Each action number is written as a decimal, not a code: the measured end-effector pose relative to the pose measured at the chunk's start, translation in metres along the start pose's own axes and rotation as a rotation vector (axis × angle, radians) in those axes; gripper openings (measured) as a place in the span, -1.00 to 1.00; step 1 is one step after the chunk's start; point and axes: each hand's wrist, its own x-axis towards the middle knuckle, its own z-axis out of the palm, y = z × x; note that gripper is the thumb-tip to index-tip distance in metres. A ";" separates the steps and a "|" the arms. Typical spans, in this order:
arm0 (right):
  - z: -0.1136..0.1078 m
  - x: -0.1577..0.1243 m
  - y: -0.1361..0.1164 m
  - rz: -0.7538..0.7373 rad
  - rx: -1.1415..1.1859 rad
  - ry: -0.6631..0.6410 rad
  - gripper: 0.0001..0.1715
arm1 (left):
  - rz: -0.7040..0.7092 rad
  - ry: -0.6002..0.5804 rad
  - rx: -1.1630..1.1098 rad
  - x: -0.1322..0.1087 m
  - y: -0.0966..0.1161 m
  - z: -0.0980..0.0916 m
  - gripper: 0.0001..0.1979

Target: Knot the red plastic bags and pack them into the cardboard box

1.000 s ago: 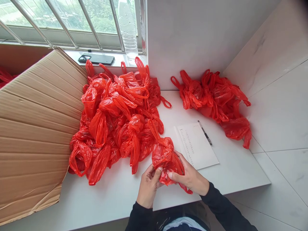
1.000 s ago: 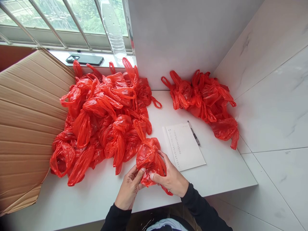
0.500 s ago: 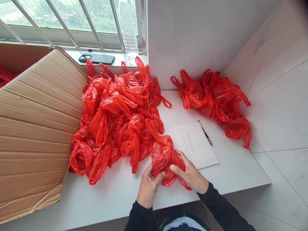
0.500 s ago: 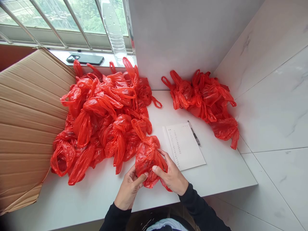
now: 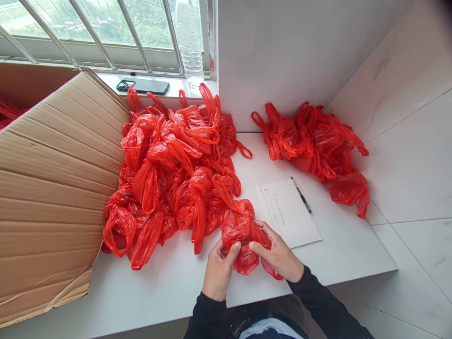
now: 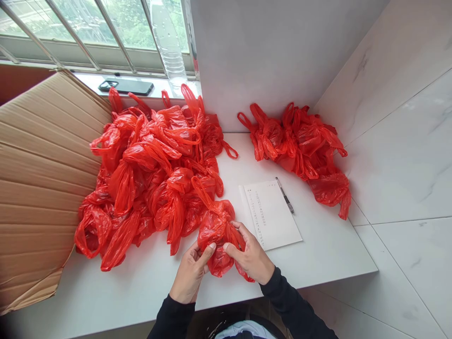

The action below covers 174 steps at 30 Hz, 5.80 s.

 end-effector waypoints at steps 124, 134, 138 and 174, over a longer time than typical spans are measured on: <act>-0.007 0.002 -0.009 -0.137 -0.277 0.232 -0.60 | -0.062 0.119 -0.262 -0.010 0.007 0.012 -0.49; -0.003 -0.013 -0.012 -0.005 -0.379 0.034 -0.62 | -0.050 0.110 -0.340 -0.019 0.019 0.020 -0.42; -0.001 -0.011 -0.012 -0.028 -0.350 0.074 -0.68 | -0.004 0.076 -0.277 -0.017 0.012 0.015 -0.39; -0.007 -0.014 -0.008 0.025 -0.127 -0.004 -0.36 | -0.068 0.004 -0.212 -0.009 0.003 0.007 -0.43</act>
